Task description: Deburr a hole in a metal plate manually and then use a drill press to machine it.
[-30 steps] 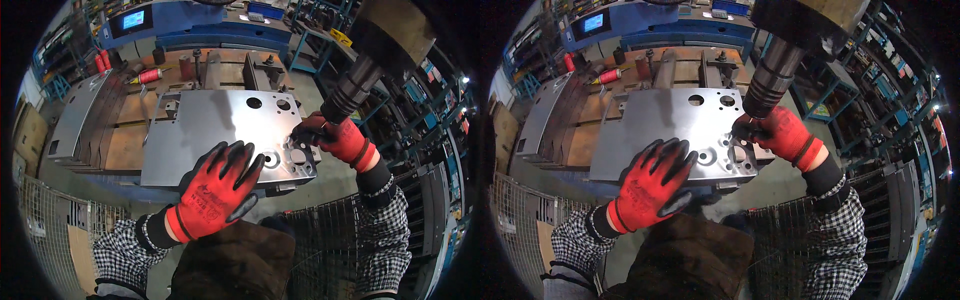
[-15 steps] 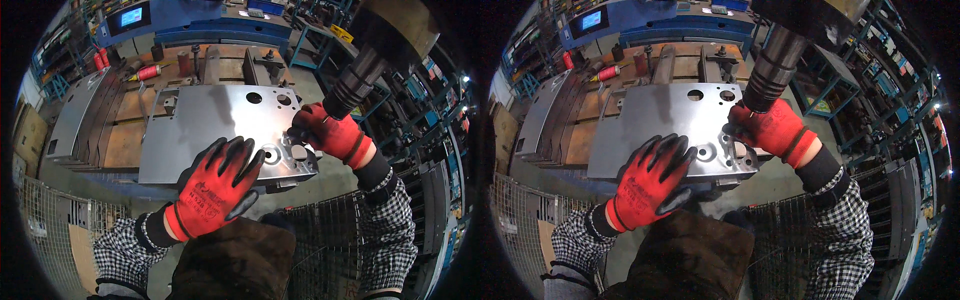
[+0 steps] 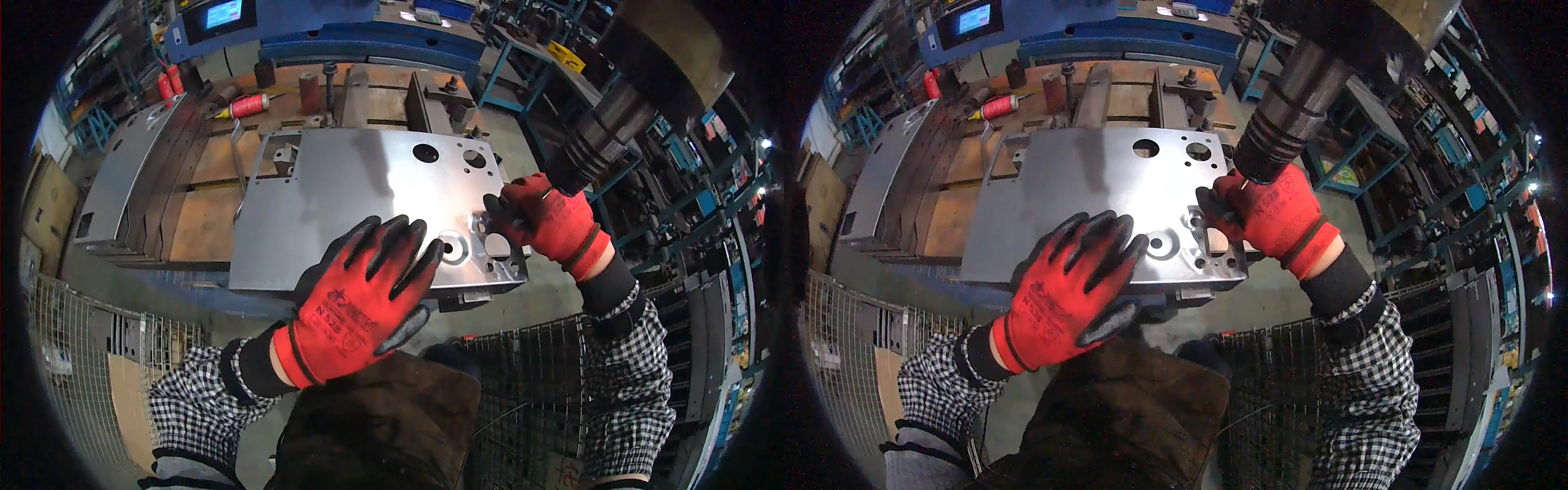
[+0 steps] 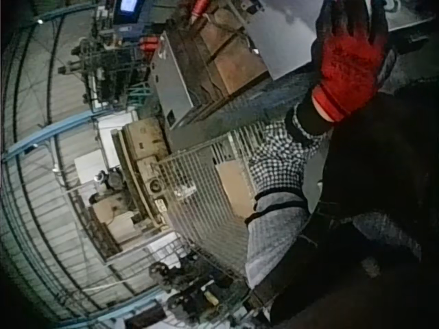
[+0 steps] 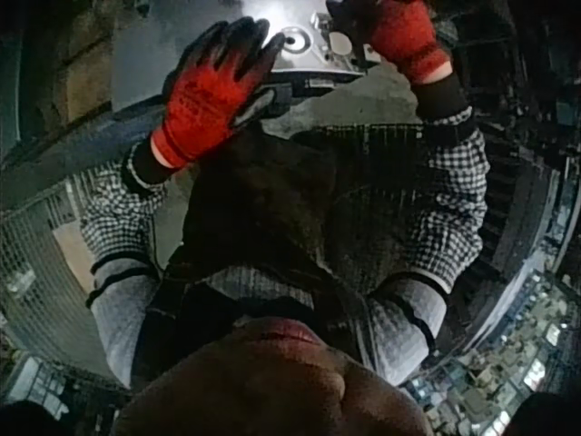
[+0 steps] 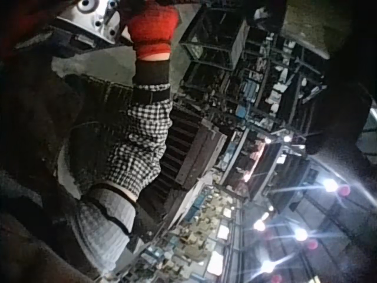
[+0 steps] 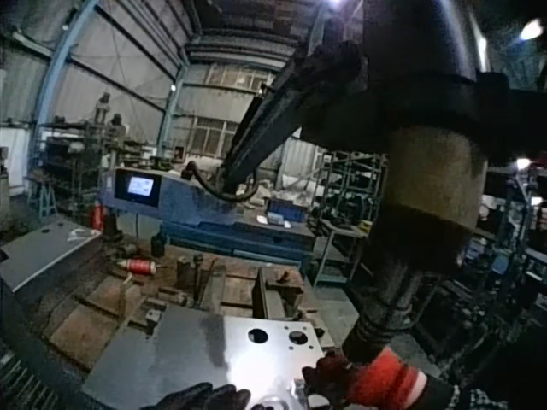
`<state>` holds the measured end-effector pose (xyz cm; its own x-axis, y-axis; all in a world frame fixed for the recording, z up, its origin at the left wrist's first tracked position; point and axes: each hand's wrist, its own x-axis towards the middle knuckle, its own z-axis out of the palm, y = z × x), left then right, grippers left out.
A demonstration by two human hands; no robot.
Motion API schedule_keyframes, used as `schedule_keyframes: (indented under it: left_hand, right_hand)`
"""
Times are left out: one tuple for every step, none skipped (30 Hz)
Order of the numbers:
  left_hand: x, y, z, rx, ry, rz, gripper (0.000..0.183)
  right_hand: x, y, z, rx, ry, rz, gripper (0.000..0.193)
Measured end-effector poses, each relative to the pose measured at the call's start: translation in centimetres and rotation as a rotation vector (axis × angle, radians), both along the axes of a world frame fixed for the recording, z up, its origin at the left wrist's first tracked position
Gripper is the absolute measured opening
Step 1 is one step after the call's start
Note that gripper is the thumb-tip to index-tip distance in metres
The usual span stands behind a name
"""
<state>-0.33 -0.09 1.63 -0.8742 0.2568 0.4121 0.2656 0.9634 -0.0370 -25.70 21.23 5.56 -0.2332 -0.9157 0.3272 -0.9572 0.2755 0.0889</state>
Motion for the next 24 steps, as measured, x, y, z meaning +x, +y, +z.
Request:
schedule_keyframes:
  left_hand:
    - [0.0, 0.0, 0.0, 0.001, 0.008, -0.006, 0.071]
    - [0.0, 0.0, 0.0, 0.008, 0.061, -0.026, 0.070]
    - [0.0, 0.0, 0.0, 0.001, 0.018, -0.012, 0.070]
    - [0.0, 0.0, 0.1, -0.001, 0.019, -0.010, 0.070]
    - [0.0, 0.0, 0.1, 0.008, 0.068, -0.022, 0.070]
    - [0.0, -0.1, 0.1, -0.002, 0.014, 0.000, 0.072]
    - [0.0, -0.1, 0.1, -0.002, 0.010, 0.007, 0.073]
    - [0.0, -0.1, 0.1, 0.008, 0.039, 0.001, 0.074]
    - [0.0, -0.1, 0.1, 0.003, 0.002, 0.010, 0.074]
    - [0.1, -0.2, 0.1, 0.007, -0.002, 0.008, 0.074]
    - [0.1, -0.2, 0.1, 0.017, 0.037, -0.006, 0.074]
    - [0.1, -0.3, 0.0, 0.015, -0.007, 0.010, 0.074]
    - [0.0, -0.3, 0.0, 0.017, -0.008, 0.013, 0.074]
    - [0.0, -0.3, -0.1, 0.032, 0.035, 0.003, 0.074]
    - [-0.1, -0.3, -0.1, 0.021, 0.001, 0.019, 0.074]
    - [-0.1, -0.3, -0.1, 0.022, 0.010, 0.021, 0.074]
    - [-0.2, -0.2, -0.1, 0.032, 0.048, 0.009, 0.074]
    - [-0.2, -0.2, -0.1, 0.013, 0.021, 0.016, 0.072]
    - [-0.2, -0.2, -0.1, 0.002, 0.023, 0.011, 0.070]
    - [-0.2, -0.3, 0.0, -0.004, 0.070, -0.005, 0.068]
    - [-0.2, -0.3, 0.1, -0.018, 0.030, 0.007, 0.067]
    - [-0.2, -0.3, 0.2, -0.027, 0.035, 0.011, 0.067]
    - [-0.2, -0.3, 0.2, -0.015, 0.083, 0.000, 0.067]
    - [-0.2, -0.3, 0.3, -0.024, 0.043, 0.011, 0.066]
  right_hand:
    - [0.0, 0.0, 0.0, -0.046, -0.001, 0.035, 0.021]
    - [0.0, 0.0, 0.0, -0.027, -0.037, -0.006, 0.022]
    - [0.0, 0.0, -0.1, -0.025, -0.058, -0.026, 0.022]
    - [-0.1, 0.0, -0.2, -0.064, -0.061, 0.013, 0.022]
    - [-0.3, 0.1, -0.4, 0.000, -0.082, -0.064, 0.025]
    - [-0.5, 0.1, -0.5, 0.023, -0.084, -0.083, 0.029]
    - [-0.8, 0.2, -0.8, -0.009, -0.062, -0.038, 0.033]
    - [-1.0, 0.3, -1.0, 0.015, -0.119, -0.114, 0.034]
    - [-1.2, 0.5, -1.3, -0.015, -0.153, -0.127, 0.035]
    - [-1.5, 0.9, -1.3, -0.026, -0.167, -0.113, 0.037]
    - [-1.6, 1.2, -1.4, -0.132, -0.191, -0.103, 0.039]
    - [-1.8, 1.6, -1.2, -0.217, -0.196, -0.065, 0.042]
    - [-1.8, 2.0, -1.1, -0.273, -0.346, -0.080, 0.045]
    - [-1.7, 2.3, -0.9, -0.338, -0.492, -0.093, 0.047]
    - [-1.4, 2.7, -0.7, -0.369, -0.783, -0.159, 0.050]
    - [-1.0, 3.1, -0.4, -0.400, -1.075, -0.192, 0.052]
    - [-0.5, 3.3, -0.1, -0.419, -1.150, -0.197, 0.052]
    - [0.1, 3.3, 0.1, -0.385, -1.071, -0.130, 0.051]
    - [0.6, 3.2, 0.2, -0.350, -0.993, -0.064, 0.050]
    - [1.2, 2.9, 0.3, -0.319, -0.913, 0.002, 0.049]
    - [1.7, 2.5, 0.5, -0.289, -0.829, 0.090, 0.048]
    - [2.0, 2.1, 0.7, -0.239, -0.748, 0.085, 0.048]
    - [2.3, 1.8, 1.1, -0.189, -0.660, 0.103, 0.049]
    - [2.5, 1.4, 1.4, -0.146, -0.550, 0.142, 0.050]
